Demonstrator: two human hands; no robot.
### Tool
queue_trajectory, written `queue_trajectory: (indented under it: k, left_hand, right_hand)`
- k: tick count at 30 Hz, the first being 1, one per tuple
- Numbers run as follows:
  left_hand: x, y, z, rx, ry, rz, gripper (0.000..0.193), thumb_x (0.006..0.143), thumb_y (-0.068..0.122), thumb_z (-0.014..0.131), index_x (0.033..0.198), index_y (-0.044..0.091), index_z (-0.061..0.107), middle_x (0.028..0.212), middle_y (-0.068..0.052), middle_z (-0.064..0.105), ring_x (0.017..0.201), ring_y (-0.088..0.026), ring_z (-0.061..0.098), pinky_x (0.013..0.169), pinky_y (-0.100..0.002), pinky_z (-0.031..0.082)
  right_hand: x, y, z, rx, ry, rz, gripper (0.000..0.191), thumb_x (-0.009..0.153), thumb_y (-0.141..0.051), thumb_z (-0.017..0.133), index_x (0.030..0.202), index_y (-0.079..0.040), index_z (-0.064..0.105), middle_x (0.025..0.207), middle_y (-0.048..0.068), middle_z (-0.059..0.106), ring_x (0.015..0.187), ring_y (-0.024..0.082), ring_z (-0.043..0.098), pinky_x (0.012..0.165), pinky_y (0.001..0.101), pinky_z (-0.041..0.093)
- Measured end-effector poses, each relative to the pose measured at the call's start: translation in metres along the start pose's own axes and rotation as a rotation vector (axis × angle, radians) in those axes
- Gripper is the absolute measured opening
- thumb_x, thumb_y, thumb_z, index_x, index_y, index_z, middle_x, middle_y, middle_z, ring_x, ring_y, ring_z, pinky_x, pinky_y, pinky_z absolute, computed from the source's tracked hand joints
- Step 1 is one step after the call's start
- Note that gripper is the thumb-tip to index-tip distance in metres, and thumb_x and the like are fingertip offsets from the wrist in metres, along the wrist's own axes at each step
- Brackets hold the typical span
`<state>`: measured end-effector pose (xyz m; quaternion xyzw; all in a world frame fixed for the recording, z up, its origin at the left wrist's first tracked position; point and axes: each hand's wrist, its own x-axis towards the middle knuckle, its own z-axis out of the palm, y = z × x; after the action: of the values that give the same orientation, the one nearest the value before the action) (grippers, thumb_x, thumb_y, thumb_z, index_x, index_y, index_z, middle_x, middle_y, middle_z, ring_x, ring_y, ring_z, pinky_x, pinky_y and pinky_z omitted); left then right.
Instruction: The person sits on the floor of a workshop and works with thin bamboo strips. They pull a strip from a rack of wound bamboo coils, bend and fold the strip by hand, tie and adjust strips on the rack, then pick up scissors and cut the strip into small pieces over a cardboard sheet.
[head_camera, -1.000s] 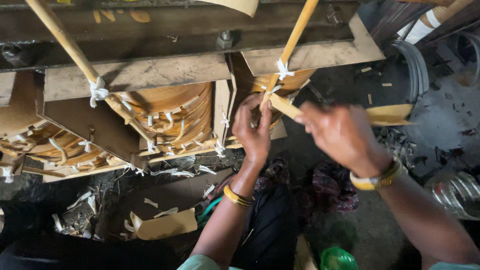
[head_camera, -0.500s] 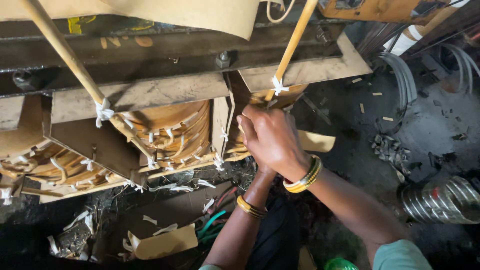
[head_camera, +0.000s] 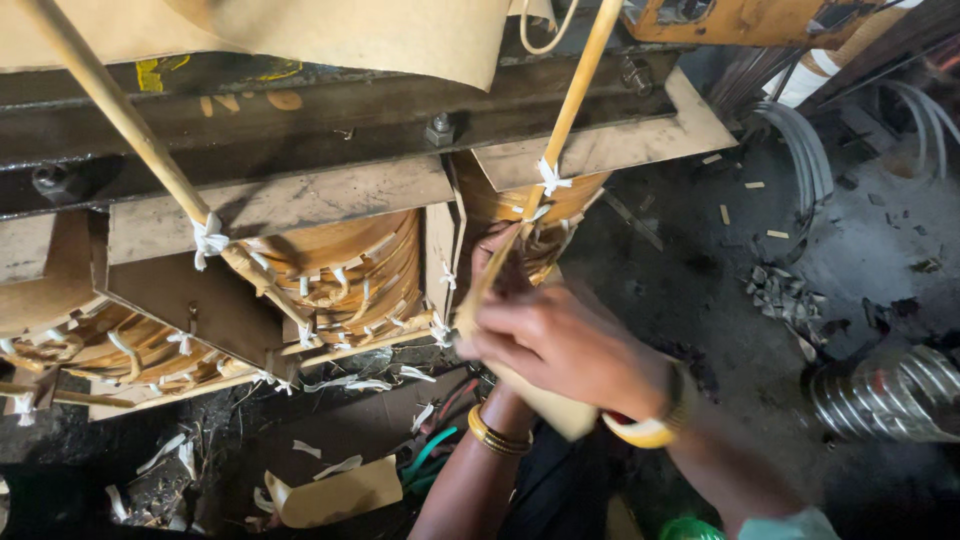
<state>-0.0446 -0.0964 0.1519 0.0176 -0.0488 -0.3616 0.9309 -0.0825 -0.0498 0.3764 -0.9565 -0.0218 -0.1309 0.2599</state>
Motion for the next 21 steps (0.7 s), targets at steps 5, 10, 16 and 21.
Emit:
queue_trajectory:
  k: [5, 10, 16, 21]
  left_hand:
    - [0.012, 0.022, 0.040, 0.626, 0.289, 0.337, 0.027, 0.094, 0.016, 0.067, 0.119, 0.006, 0.063, 0.105, -0.007, 0.068, 0.094, -0.016, 0.065, 0.082, -0.032, 0.055]
    - [0.006, 0.039, 0.085, 0.741, 0.294, 0.398, 0.025, 0.098, 0.014, 0.068, 0.117, -0.003, 0.066, 0.111, -0.009, 0.070, 0.099, -0.019, 0.065, 0.086, -0.033, 0.054]
    - [-0.004, 0.048, 0.078, 1.171, 0.269, 0.339, 0.031, 0.105, 0.020, 0.057, 0.125, -0.002, 0.067, 0.112, -0.010, 0.072, 0.100, -0.017, 0.063, 0.084, -0.034, 0.051]
    - [0.007, 0.055, 0.063, 1.387, -0.089, 0.678, 0.027, 0.111, 0.017, 0.051, 0.122, -0.001, 0.069, 0.114, -0.006, 0.070, 0.107, -0.014, 0.066, 0.092, -0.031, 0.053]
  right_hand:
    - [-0.020, 0.032, -0.021, -0.131, 0.512, 0.121, 0.024, 0.095, -0.008, 0.073, 0.118, -0.004, 0.071, 0.112, 0.013, 0.076, 0.099, 0.028, 0.076, 0.085, 0.0358, 0.060]
    - [-0.007, 0.074, 0.005, -0.107, 0.726, 0.109, 0.024, 0.095, 0.003, 0.071, 0.118, -0.001, 0.073, 0.116, 0.015, 0.073, 0.104, 0.026, 0.074, 0.088, 0.0332, 0.058]
    - [-0.010, 0.086, 0.027, 0.097, 0.816, 0.184, 0.015, 0.095, 0.009, 0.069, 0.106, 0.001, 0.075, 0.102, 0.011, 0.076, 0.095, 0.016, 0.074, 0.083, 0.0283, 0.058]
    - [-0.008, 0.095, 0.029, 0.170, 0.765, 0.273, 0.011, 0.088, 0.008, 0.076, 0.097, 0.003, 0.073, 0.093, 0.008, 0.078, 0.089, 0.011, 0.072, 0.080, 0.0268, 0.057]
